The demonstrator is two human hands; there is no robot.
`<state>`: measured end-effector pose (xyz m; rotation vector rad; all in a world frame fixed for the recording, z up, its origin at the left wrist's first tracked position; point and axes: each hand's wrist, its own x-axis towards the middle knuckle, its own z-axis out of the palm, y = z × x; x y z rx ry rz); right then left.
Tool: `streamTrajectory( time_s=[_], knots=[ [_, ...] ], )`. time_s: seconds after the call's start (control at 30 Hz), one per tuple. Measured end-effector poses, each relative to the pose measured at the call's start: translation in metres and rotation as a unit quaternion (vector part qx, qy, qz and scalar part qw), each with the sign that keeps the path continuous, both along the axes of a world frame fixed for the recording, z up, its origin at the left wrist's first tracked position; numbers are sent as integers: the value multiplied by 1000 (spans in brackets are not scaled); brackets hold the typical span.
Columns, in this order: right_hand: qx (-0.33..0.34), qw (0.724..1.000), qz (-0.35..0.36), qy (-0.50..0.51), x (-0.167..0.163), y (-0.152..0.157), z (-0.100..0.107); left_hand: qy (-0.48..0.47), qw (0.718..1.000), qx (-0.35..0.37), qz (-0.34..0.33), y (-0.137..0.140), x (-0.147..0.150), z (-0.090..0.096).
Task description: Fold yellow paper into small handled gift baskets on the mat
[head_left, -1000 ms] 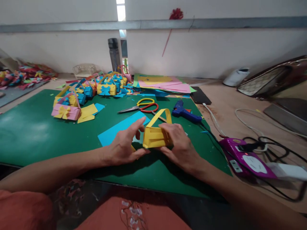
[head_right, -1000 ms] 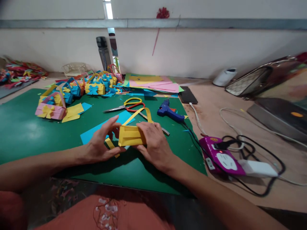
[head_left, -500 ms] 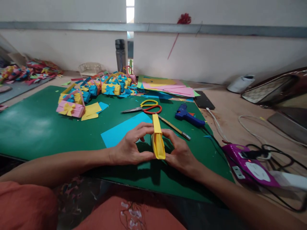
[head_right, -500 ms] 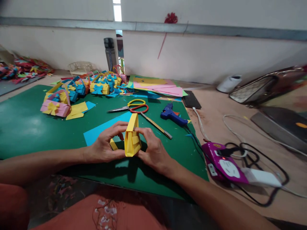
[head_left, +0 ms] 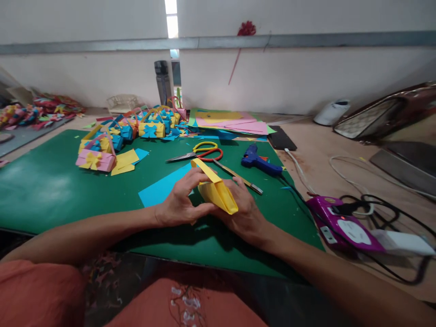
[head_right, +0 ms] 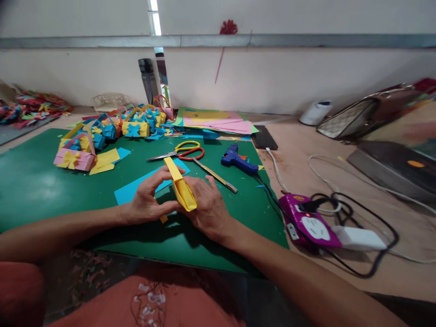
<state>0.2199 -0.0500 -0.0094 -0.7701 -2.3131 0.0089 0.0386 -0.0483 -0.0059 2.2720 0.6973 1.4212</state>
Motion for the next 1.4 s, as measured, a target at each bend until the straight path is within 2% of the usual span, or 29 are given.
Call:
streamTrajectory(
  time_s=[0.13,0.23,0.3,0.47,0.6,0.7,0.77,0.87,0.93,1.0,1.1,1.23,1.4],
  knots=[
    [-10,999,-27,-23,-2,-2,0,-3,999,-48,-9,-1,5,-5],
    [-17,994,-80,-73,-2,-3,1,-21,994,-107,-3,-2,14,-8],
    [-9,987,-119,-106,-2,-3,2,-42,992,-120,-9,-2,21,-8],
    [17,971,-187,-145,-3,-1,4,-64,995,-62,-44,7,34,1],
    [15,971,-194,-136,3,2,4,-54,997,6,-61,22,35,4],
    [-14,982,-167,-87,12,2,7,-37,996,56,-61,38,29,-2],
    [-68,986,-151,1,17,3,10,-18,995,80,-61,46,24,-7],
    [-174,965,-135,144,19,2,16,12,992,102,-72,51,21,-11],
    [-227,947,-113,197,16,1,19,17,990,113,-82,50,22,-11],
    [-264,934,-87,222,11,-2,21,15,989,121,-88,48,24,-8],
    [-284,925,-70,242,6,-7,23,14,987,136,-88,46,28,-6],
    [-301,915,-76,258,4,-9,23,18,984,164,-67,46,30,-9],
    [-334,897,-80,279,5,-7,24,21,986,161,-47,47,32,-14]
  ],
)
